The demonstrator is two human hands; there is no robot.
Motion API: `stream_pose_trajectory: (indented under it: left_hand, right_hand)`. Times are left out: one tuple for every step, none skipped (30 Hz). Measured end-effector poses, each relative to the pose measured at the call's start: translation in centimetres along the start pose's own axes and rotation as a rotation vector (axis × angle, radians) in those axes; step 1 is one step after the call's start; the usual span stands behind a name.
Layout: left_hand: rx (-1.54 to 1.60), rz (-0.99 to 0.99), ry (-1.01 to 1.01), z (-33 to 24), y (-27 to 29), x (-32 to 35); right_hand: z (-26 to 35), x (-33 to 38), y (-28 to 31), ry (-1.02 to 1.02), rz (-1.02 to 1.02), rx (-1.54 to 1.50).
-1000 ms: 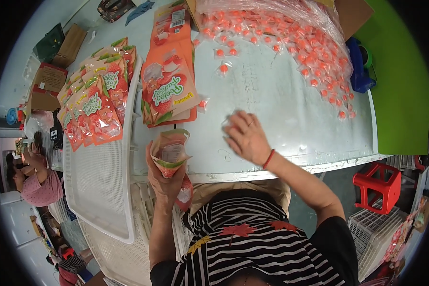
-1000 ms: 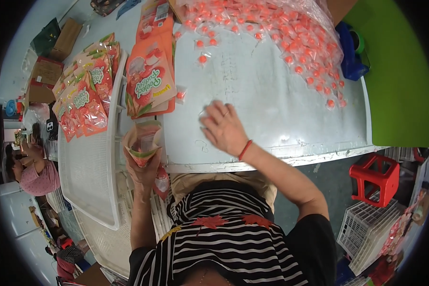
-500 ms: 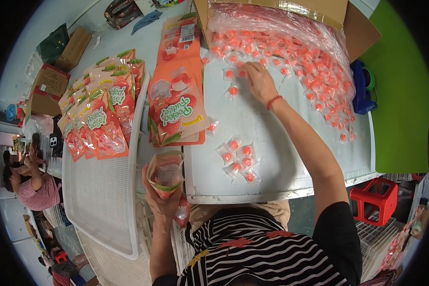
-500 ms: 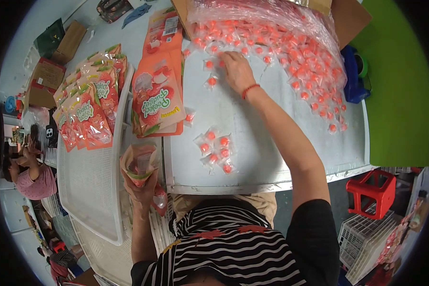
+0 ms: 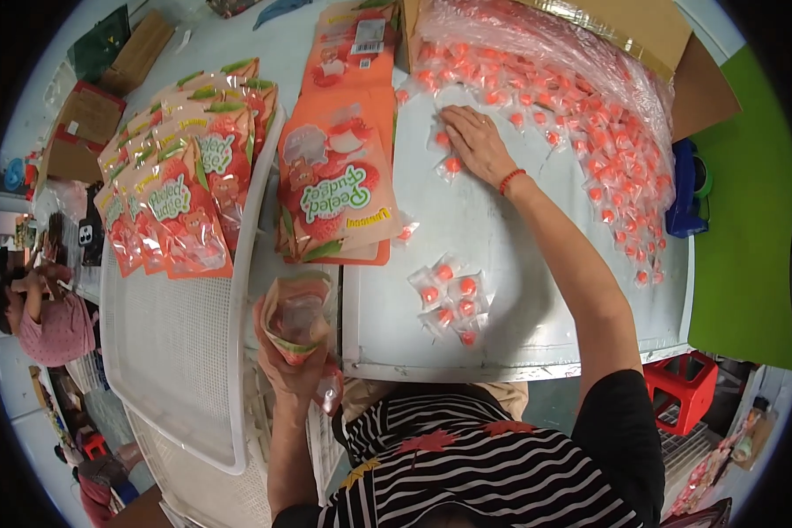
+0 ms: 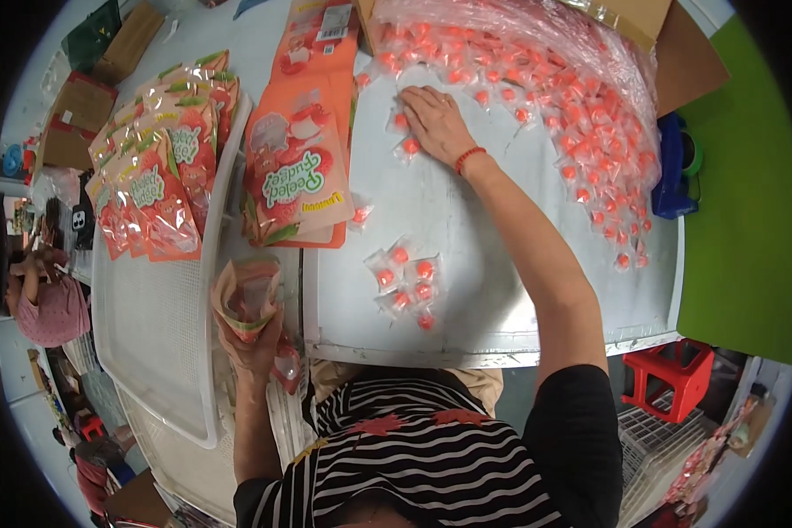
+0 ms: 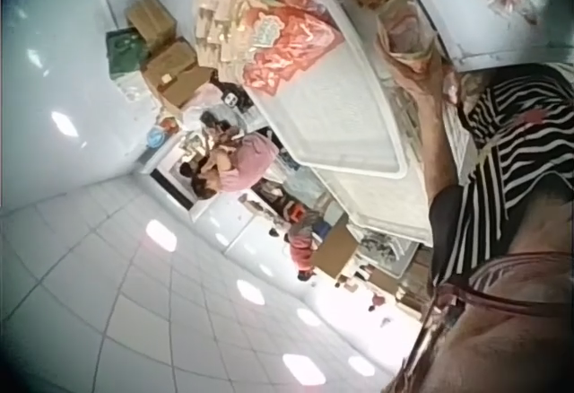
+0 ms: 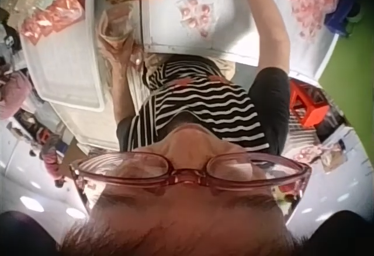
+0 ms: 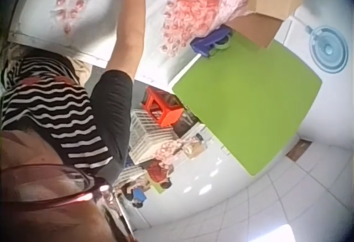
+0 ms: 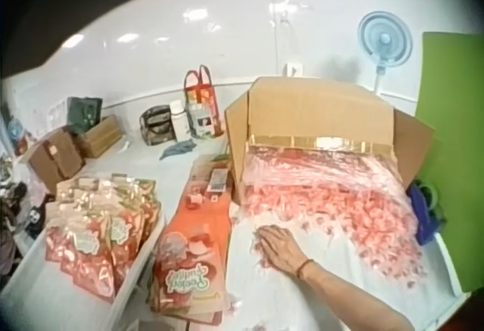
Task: Manually filling branded plastic bags with small individual candies from a large pile on a workbench.
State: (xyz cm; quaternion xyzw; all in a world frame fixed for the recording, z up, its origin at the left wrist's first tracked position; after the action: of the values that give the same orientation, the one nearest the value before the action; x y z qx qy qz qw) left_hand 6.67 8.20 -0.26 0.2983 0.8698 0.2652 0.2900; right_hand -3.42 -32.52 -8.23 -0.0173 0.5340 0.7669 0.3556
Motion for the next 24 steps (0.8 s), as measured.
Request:
stream_pose_trajectory:
  left_hand:
    - [-0.004,0.002,0.016,0.2,0.0,0.1]
    - [-0.014,0.008,0.002,0.4,-0.1,0.3]
    - [-0.018,0.019,-0.019,0.5,-0.3,0.3]
    - [-0.019,0.026,-0.011,0.5,-0.3,0.3]
    - [-0.001,0.034,-0.009,0.4,-0.4,0.3]
    - [0.009,0.038,-0.004,0.3,-0.3,0.4]
    - [0.003,0.040,0.006,0.3,-0.1,0.4]
    - [0.010,0.027,0.012,0.1,0.1,0.2]
    - [0.034,0.023,0.004,-0.4,-0.2,-0.1]
    - [0.029,0.024,0.009,-0.4,0.0,0.1]
    - [0.044,0.021,0.013,-0.4,0.1,0.2]
    - [0.059,0.017,0.015,-0.4,0.2,0.2]
    - [0.053,0.013,0.013,-0.4,0.2,0.3]
    - [0.052,0.017,0.044,-0.3,0.2,0.6]
    - [0.051,0.022,0.074,-0.4,0.3,0.7]
    - [0.043,0.020,0.073,-0.5,0.4,0.7]
    - [0.039,0.008,0.059,-0.7,0.3,0.6]
    - [0.036,-0.005,0.046,-0.8,0.3,0.6]
    - [0.032,-0.005,0.047,-0.7,0.4,0.5]
    - [0.007,-0.023,0.029,-0.6,0.5,0.6]
    - [-0.016,-0.041,0.010,-0.5,0.7,0.7]
    - [-0.017,-0.040,0.011,-0.5,0.8,1.0]
    - [-0.008,-0.052,0.027,-0.3,0.9,1.1]
    - [0.002,-0.064,0.042,-0.2,0.9,1.2]
  right_hand:
    - [1.1,0.9,0.3,0.030,0.007,-0.074]
    - [1.9,1.8,0.9,0.047,0.049,-0.136]
    - [2.7,2.8,1.1,0.041,0.058,-0.138]
    - [3.3,3.9,1.2,-0.102,0.084,-0.335]
    - [3.6,4.5,1.5,-0.248,0.106,-0.527]
    - [4.2,4.4,2.3,-0.252,0.115,-0.533]
    - [4.5,4.1,3.5,-0.370,0.078,-0.733]
    - [4.2,4.2,4.6,-0.490,0.033,-0.926]
    - [-0.1,4.8,4.6,-0.500,-0.035,-1.093]
    - [-0.5,4.7,5.3,-0.587,-0.081,-1.172]
    - [-0.5,4.5,5.9,-0.668,-0.131,-1.250]
    - [-0.2,4.7,5.9,-0.664,-0.130,-1.255]
    - [0.3,5.0,5.9,-0.533,-0.061,-0.936]
    - [1.2,5.4,5.7,-0.402,0.003,-0.620]
    - [2.2,5.4,4.9,-0.366,0.059,-0.569]
    - [3.1,5.5,4.2,-0.329,0.099,-0.576]
    - [4.0,5.6,4.1,-0.294,0.141,-0.579]
    - [4.5,5.5,3.9,-0.294,0.143,-0.583]
    - [4.8,5.4,3.8,-0.324,0.146,-0.630]
    - [4.9,5.4,3.8,-0.355,0.150,-0.676]
    - [4.8,5.5,3.8,-0.357,0.152,-0.678]
    - [4.7,5.6,3.9,-0.408,0.164,-0.716]
    - [4.5,5.6,4.0,-0.456,0.174,-0.754]
    - [4.6,5.5,4.0,-0.454,0.172,-0.753]
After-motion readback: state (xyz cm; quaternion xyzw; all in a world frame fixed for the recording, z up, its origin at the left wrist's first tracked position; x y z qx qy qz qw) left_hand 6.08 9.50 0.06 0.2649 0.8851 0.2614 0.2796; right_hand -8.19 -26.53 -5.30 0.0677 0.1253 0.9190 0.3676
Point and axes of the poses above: each hand's wrist, its own x-axis away from the middle knuckle, its own y-axis out of the back of the hand, z = x × y, the point moved 1 cm from there along -x, towards the middle knuckle, and after that the axes turned 5 degrees about -y, right-handed, at the moved point
